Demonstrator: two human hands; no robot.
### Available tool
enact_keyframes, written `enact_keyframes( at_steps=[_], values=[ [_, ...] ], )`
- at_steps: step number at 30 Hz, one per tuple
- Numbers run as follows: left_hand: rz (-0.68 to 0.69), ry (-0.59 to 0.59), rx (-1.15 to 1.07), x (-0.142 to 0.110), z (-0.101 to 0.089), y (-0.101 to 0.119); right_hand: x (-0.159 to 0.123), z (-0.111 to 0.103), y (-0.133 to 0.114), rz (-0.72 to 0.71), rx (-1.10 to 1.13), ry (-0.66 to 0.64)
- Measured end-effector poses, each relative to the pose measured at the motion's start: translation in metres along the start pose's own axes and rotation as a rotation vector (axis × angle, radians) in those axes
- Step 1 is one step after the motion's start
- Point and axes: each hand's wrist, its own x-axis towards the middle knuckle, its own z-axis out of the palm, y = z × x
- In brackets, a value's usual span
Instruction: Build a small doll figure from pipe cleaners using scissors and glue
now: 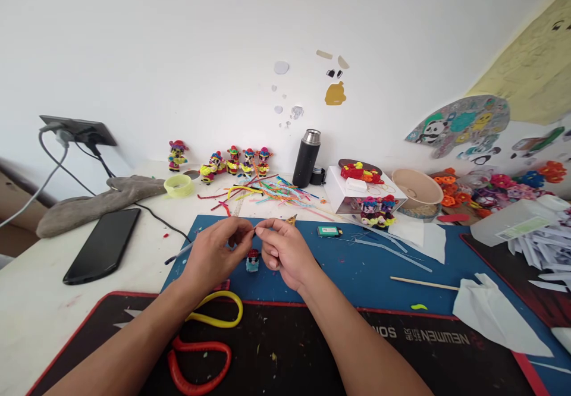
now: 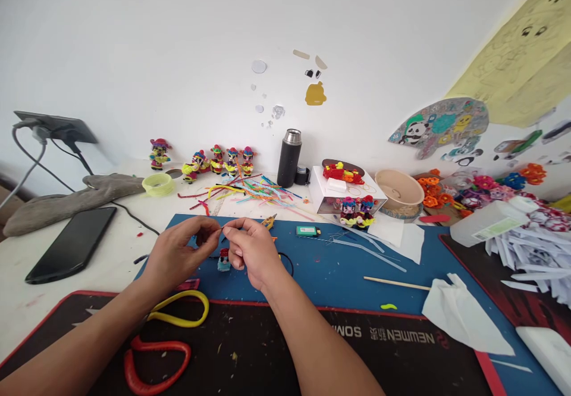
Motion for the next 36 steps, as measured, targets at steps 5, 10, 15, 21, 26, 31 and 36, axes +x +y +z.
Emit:
enact_keyframes(
  at_steps=[5,10,15,21,26,31,36],
  values=[
    [0.021,0.011,0.002,0.000,0.000,-0.001,0.000,0.000,0.000,0.002,0.016,-0.003],
    [-0.038,0.010,-0.046,0.001,-0.001,0.003,-0.001,0.001,-0.002,0.005,0.016,0.000],
    [-0.086,0.000,-0.108,0.002,-0.001,0.004,-0.001,0.002,-0.003,0.005,0.029,0.000],
    [0.023,0.015,0.002,0.001,0.000,0.000,-0.001,0.004,-0.001,0.033,0.076,0.017],
    [-0.147,-0.050,-0.165,0.004,-0.004,0.003,-0.002,0.005,-0.003,0.011,0.032,0.018],
    [-0.402,-0.210,-0.611,0.010,-0.008,0.001,-0.003,0.005,-0.004,-0.034,-0.047,0.004],
    [-0.517,-0.249,-0.754,0.011,-0.007,-0.002,-0.003,0.004,-0.002,-0.049,-0.069,-0.002]
  ],
)
